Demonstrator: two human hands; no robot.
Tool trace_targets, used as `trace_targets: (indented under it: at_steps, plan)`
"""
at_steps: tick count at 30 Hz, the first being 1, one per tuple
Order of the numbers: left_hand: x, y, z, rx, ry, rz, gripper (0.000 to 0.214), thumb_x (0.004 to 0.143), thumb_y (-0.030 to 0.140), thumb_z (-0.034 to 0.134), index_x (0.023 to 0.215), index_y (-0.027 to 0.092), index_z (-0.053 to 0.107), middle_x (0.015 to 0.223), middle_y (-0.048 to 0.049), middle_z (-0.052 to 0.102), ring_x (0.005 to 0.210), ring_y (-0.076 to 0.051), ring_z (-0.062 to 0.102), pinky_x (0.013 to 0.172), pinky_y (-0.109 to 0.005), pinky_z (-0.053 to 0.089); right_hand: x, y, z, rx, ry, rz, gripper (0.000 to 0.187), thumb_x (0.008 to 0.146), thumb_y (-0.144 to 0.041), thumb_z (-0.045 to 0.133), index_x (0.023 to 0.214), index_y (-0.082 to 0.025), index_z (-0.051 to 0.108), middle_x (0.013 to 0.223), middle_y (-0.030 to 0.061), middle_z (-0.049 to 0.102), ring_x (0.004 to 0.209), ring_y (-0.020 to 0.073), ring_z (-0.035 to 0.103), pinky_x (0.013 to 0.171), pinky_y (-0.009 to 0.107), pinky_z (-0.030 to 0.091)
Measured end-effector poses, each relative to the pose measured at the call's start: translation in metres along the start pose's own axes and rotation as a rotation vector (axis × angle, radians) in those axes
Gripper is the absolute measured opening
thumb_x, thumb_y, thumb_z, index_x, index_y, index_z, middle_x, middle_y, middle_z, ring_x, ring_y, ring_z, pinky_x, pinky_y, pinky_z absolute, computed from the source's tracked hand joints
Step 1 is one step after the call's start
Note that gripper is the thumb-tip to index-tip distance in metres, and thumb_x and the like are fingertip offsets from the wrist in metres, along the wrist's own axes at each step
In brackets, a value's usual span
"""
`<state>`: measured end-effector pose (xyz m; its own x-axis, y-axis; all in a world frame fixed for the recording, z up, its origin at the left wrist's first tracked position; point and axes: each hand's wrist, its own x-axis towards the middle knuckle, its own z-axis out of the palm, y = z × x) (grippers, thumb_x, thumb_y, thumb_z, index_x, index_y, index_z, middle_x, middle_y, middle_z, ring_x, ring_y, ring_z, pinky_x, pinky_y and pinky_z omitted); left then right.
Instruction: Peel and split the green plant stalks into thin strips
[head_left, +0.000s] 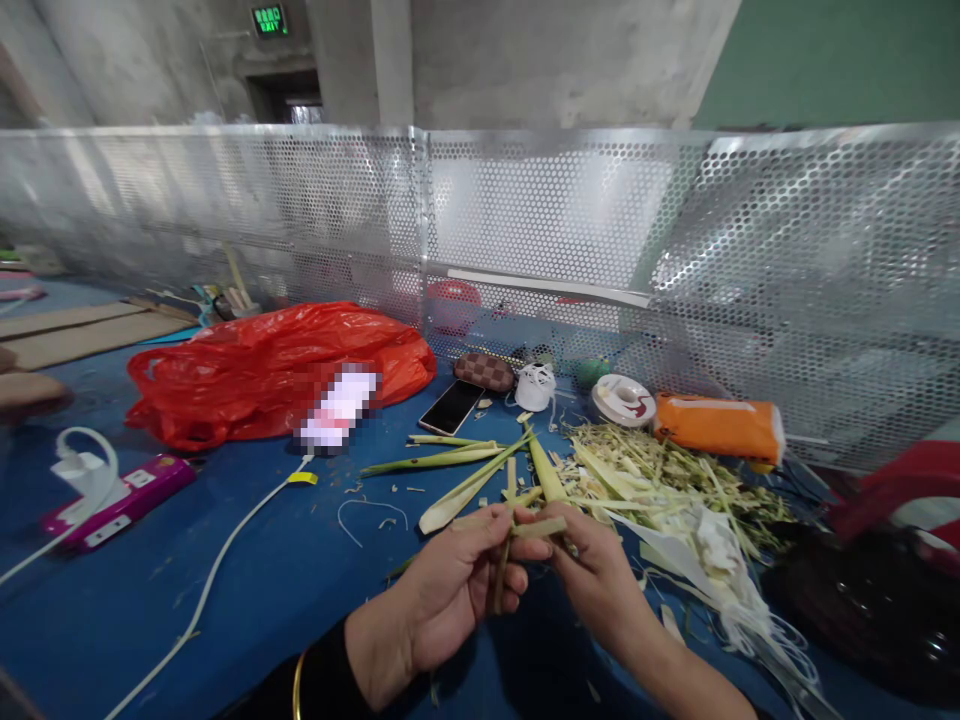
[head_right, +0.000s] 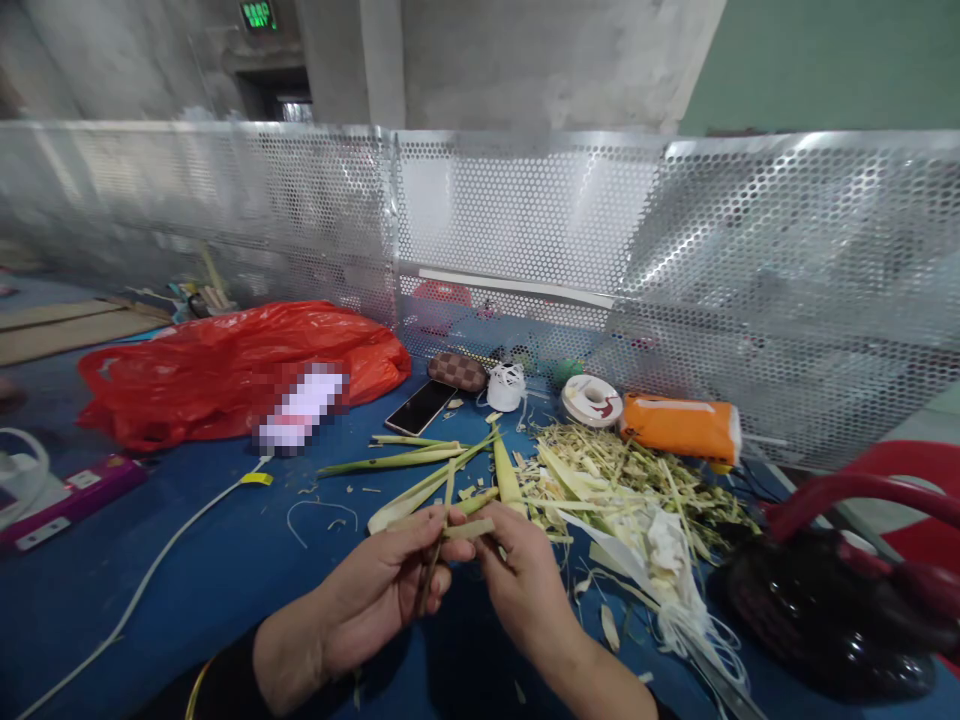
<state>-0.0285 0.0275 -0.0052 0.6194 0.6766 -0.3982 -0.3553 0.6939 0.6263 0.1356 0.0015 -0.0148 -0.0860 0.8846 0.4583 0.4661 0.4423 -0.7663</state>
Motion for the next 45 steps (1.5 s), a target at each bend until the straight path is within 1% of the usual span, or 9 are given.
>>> trace_targets:
  at_steps: [3, 6, 10, 12, 16, 22, 30, 35, 45]
  plan:
    - [-0.002, 0.003, 0.002, 0.077, 0.016, 0.058, 0.032, 0.081, 0.038, 0.065, 0.104, 0.016, 0.064, 0.084, -0.0044, 0.069, 0.057, -0.009, 0.06, 0.06, -0.023, 0.05, 0.0, -0.007, -0.005, -0.187, 0.054, -0.114, 0.018, 0.088, -0.016, 0.048, 0.078, -0.02, 0.062, 0.073, 0.0021, 0.064, 0.071, 0.0168, 0.058, 0.066, 0.026, 0.043]
    - [-0.003, 0.005, 0.004, 0.253, 0.087, 0.21, 0.04, 0.074, 0.041, 0.071, 0.102, 0.014, 0.066, 0.09, -0.0059, 0.067, 0.076, -0.013, 0.063, 0.075, -0.025, 0.048, 0.001, -0.013, -0.013, -0.364, 0.035, -0.188, 0.017, 0.091, -0.017, 0.049, 0.08, -0.021, 0.061, 0.073, 0.0016, 0.062, 0.07, 0.0172, 0.056, 0.068, 0.028, 0.041]
    - [0.002, 0.005, 0.005, 0.422, 0.39, 0.422, 0.049, 0.062, 0.043, 0.079, 0.1, 0.016, 0.067, 0.097, -0.0064, 0.067, 0.083, -0.016, 0.061, 0.074, -0.026, 0.045, 0.001, -0.016, -0.015, -0.482, 0.062, -0.285, 0.013, 0.09, -0.015, 0.05, 0.082, -0.021, 0.059, 0.074, 0.0021, 0.062, 0.072, 0.0184, 0.055, 0.074, 0.032, 0.04]
    - [0.004, 0.004, 0.005, 0.441, 0.403, 0.466, 0.05, 0.056, 0.045, 0.082, 0.093, 0.014, 0.068, 0.082, -0.0037, 0.066, 0.073, -0.015, 0.059, 0.069, -0.026, 0.044, 0.001, -0.016, -0.013, -0.498, 0.076, -0.295, 0.014, 0.09, -0.015, 0.05, 0.08, -0.021, 0.059, 0.072, 0.0018, 0.062, 0.069, 0.0182, 0.054, 0.074, 0.033, 0.039]
    - [0.004, 0.003, 0.007, 0.432, 0.237, 0.426, 0.061, 0.048, 0.047, 0.084, 0.094, 0.01, 0.069, 0.06, 0.001, 0.059, 0.057, -0.011, 0.052, 0.058, -0.024, 0.042, 0.002, -0.015, -0.008, -0.536, 0.041, -0.342, 0.019, 0.091, -0.014, 0.047, 0.079, -0.02, 0.061, 0.069, 0.0019, 0.061, 0.066, 0.018, 0.054, 0.072, 0.032, 0.039]
    - [0.0, 0.0, 0.008, 0.442, 0.067, 0.306, 0.05, 0.064, 0.055, 0.072, 0.087, 0.011, 0.072, 0.058, -0.0008, 0.062, 0.051, -0.012, 0.054, 0.055, -0.026, 0.043, 0.004, -0.014, -0.005, -0.667, 0.045, -0.508, 0.03, 0.095, -0.014, 0.036, 0.083, -0.021, 0.062, 0.067, 0.0008, 0.064, 0.064, 0.0168, 0.059, 0.084, 0.035, 0.035]
    - [0.001, -0.007, 0.007, 0.364, 0.138, 0.231, 0.04, 0.063, 0.05, 0.074, 0.071, 0.011, 0.068, 0.056, -0.0005, 0.059, 0.046, -0.01, 0.051, 0.05, -0.024, 0.041, -0.006, -0.004, 0.005, -0.707, 0.003, -0.521, 0.027, 0.092, -0.012, 0.036, 0.077, -0.021, 0.057, 0.064, 0.0009, 0.061, 0.059, 0.0168, 0.057, 0.076, 0.032, 0.037]
    - [0.001, -0.005, 0.004, 0.333, 0.223, 0.231, 0.033, 0.055, 0.04, 0.081, 0.066, 0.011, 0.068, 0.058, -0.0004, 0.06, 0.048, -0.009, 0.05, 0.049, -0.023, 0.039, -0.009, 0.005, 0.005, -0.711, -0.059, -0.494, 0.024, 0.092, -0.011, 0.04, 0.078, -0.022, 0.056, 0.065, 0.0005, 0.061, 0.062, 0.0177, 0.056, 0.073, 0.032, 0.036]
    - [0.004, 0.002, 0.002, 0.322, 0.253, 0.223, 0.024, 0.056, 0.03, 0.079, 0.055, 0.011, 0.064, 0.05, 0.0003, 0.057, 0.042, -0.008, 0.047, 0.047, -0.023, 0.037, -0.008, 0.002, 0.002, -0.649, 0.002, -0.49, 0.027, 0.092, -0.012, 0.04, 0.072, -0.022, 0.056, 0.062, 0.0008, 0.058, 0.058, 0.0173, 0.053, 0.071, 0.031, 0.037]
